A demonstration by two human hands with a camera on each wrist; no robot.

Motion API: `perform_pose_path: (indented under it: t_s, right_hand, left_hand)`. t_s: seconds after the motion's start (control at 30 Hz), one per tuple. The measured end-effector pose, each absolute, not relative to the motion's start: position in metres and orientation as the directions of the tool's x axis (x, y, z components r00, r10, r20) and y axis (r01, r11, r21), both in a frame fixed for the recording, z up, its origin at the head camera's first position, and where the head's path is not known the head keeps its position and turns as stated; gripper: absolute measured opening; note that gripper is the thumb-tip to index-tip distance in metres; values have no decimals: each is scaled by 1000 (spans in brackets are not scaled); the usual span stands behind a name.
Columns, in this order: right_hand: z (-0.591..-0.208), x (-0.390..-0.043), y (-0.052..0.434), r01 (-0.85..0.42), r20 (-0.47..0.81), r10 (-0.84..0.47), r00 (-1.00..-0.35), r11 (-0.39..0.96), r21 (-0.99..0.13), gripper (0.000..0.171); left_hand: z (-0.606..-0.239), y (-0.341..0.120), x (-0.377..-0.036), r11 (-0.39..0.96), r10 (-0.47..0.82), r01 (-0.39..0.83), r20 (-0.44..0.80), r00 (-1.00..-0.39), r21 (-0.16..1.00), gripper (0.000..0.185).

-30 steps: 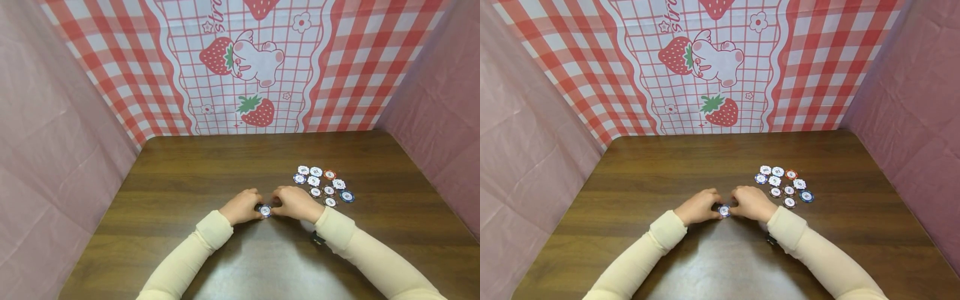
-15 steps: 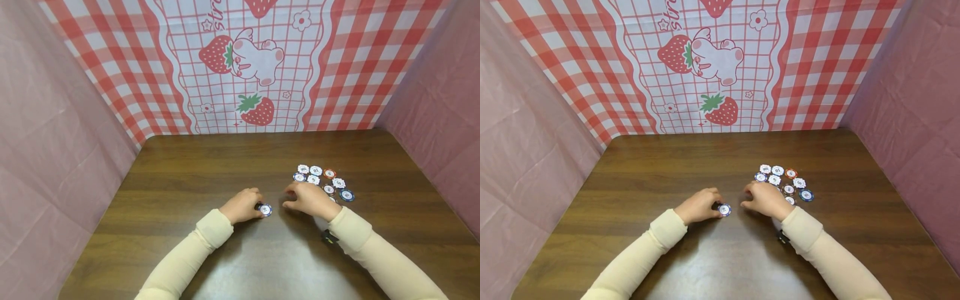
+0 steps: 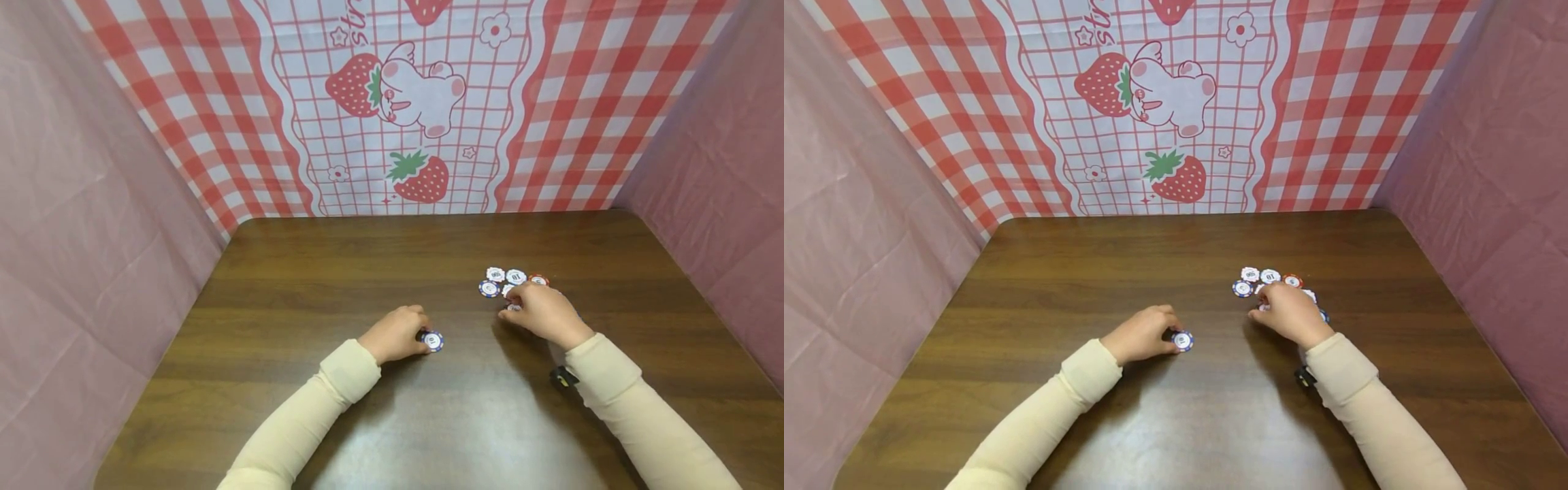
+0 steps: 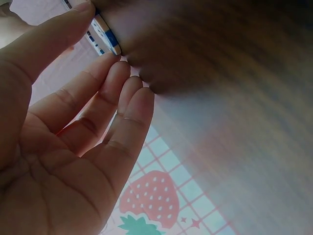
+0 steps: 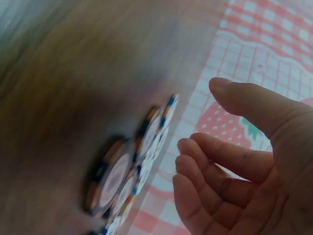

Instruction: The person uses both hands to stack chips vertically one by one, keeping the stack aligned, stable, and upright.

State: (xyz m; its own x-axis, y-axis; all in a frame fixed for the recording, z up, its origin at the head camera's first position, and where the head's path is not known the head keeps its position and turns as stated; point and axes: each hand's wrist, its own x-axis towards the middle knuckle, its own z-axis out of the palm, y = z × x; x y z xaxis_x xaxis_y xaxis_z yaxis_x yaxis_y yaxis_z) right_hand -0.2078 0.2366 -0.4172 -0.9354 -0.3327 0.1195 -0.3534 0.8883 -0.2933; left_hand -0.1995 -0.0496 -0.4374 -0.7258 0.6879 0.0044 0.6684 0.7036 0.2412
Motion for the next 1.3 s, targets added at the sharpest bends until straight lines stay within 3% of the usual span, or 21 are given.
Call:
perform_pose_path:
  t_s: [0.23, 0.5, 1.3]
  right_hand:
    - [-422, -213, 249, -285, 67, -278, -958, 920, -269, 31]
    - [-425, -218, 252, -276, 0, -286, -958, 927, -254, 28]
    - [-418, -216, 240, -285, 17, -290, -957, 925, -251, 35]
  left_hand:
    - [-437, -50, -199, 697, 690, 672, 19, -723, 249, 23]
    - [-436, -49, -198, 696, 688, 670, 28, -725, 260, 24]
    - [-437, -50, -197, 701, 684, 662, 15, -730, 265, 23]
